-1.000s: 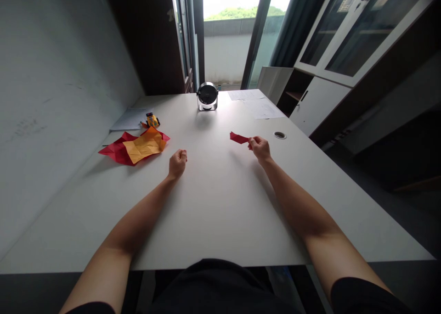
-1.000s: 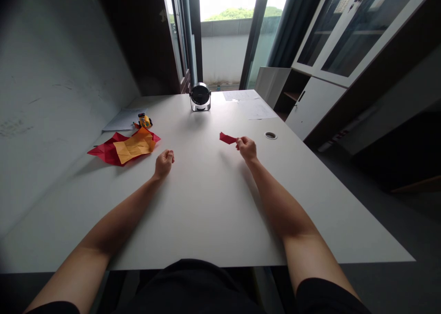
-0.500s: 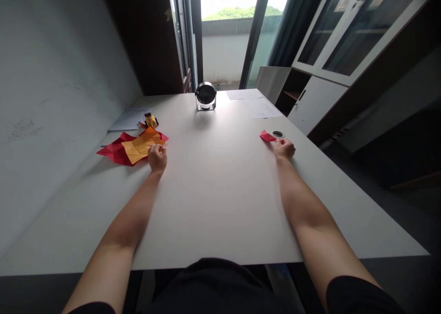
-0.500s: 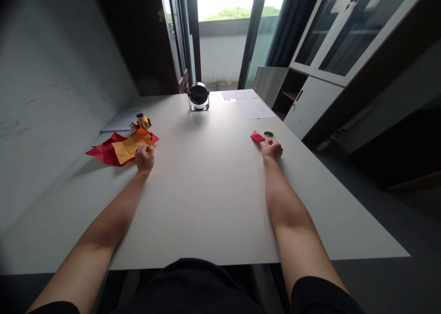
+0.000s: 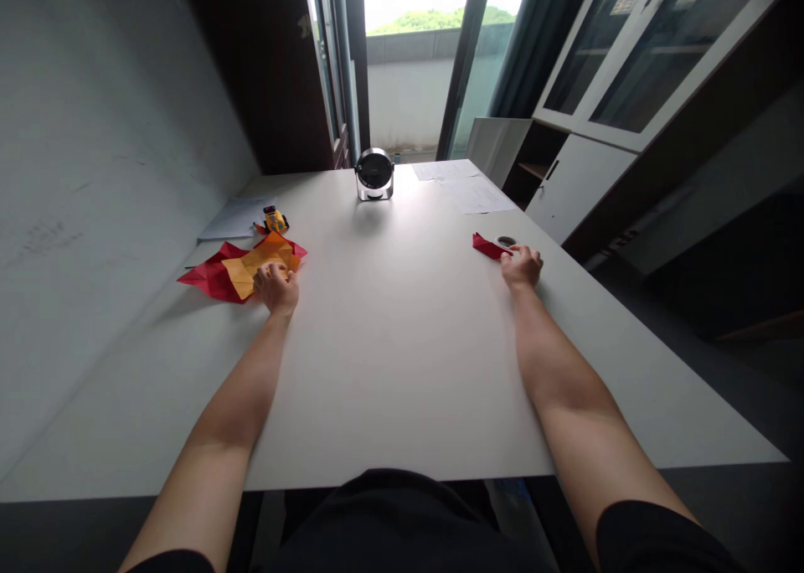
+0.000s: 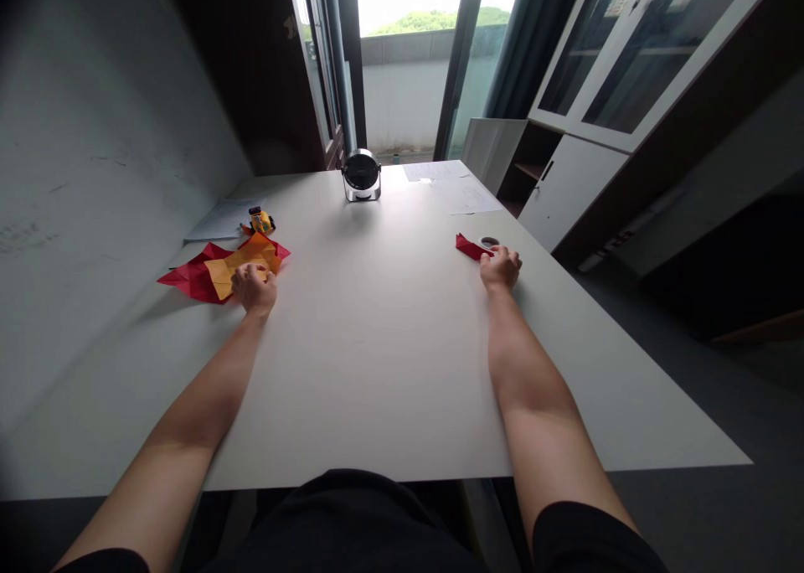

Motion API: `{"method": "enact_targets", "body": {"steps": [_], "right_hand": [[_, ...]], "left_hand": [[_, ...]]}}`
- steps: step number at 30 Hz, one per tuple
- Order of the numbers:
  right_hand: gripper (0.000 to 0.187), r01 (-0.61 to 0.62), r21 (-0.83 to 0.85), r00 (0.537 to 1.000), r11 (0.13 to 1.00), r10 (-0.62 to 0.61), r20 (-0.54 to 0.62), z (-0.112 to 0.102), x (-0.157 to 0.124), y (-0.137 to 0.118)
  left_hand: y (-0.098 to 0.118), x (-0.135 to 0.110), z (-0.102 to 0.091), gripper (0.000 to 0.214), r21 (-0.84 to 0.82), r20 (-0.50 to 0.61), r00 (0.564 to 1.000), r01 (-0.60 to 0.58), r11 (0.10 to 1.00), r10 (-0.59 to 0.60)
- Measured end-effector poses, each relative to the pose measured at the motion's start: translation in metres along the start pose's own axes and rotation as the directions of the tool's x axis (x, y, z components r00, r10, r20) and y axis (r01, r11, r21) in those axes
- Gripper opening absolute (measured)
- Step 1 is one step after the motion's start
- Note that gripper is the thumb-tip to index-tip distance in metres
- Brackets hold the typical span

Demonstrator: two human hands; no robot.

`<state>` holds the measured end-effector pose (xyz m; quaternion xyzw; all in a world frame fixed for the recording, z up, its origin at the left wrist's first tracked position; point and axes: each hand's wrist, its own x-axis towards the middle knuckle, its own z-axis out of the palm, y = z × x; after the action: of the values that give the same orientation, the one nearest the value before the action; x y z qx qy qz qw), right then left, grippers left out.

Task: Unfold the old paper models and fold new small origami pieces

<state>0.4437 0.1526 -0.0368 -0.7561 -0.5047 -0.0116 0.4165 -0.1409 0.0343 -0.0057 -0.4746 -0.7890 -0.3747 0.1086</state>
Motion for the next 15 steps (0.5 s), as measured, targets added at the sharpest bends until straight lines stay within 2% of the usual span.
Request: {"method": "enact_targets", "body": {"steps": [3,6,10,15], "right_hand": [[0.039,0.046,-0.053,0.990,0.998,-0.039,0.138,0.001,-0.003,-0.002],[0.035,0.082,-0.109,0.977,0.991,-0.058,0.205,0.003,-0.006,-0.005],[0.030,0.118,-0.135,0.972,0.984,-0.087,0.218,0.004,-0.008,-0.006],[0.032,0.159,-0.116,0.961,0.980,-0.126,0.246,0.005,-0.008,-0.009]], "left_hand": [[-0.005,0.001,0.006,0.020,0.031,0.079,0.996,0.030,0.999,-0.033],[-0.008,0.001,0.010,0.022,0.049,0.179,0.983,0.034,0.998,-0.043],[-0.007,-0.001,0.012,0.023,0.078,0.294,0.956,-0.003,0.997,-0.021],[0.000,-0.009,0.012,0.025,0.104,0.336,0.939,-0.113,0.988,0.073]]}}
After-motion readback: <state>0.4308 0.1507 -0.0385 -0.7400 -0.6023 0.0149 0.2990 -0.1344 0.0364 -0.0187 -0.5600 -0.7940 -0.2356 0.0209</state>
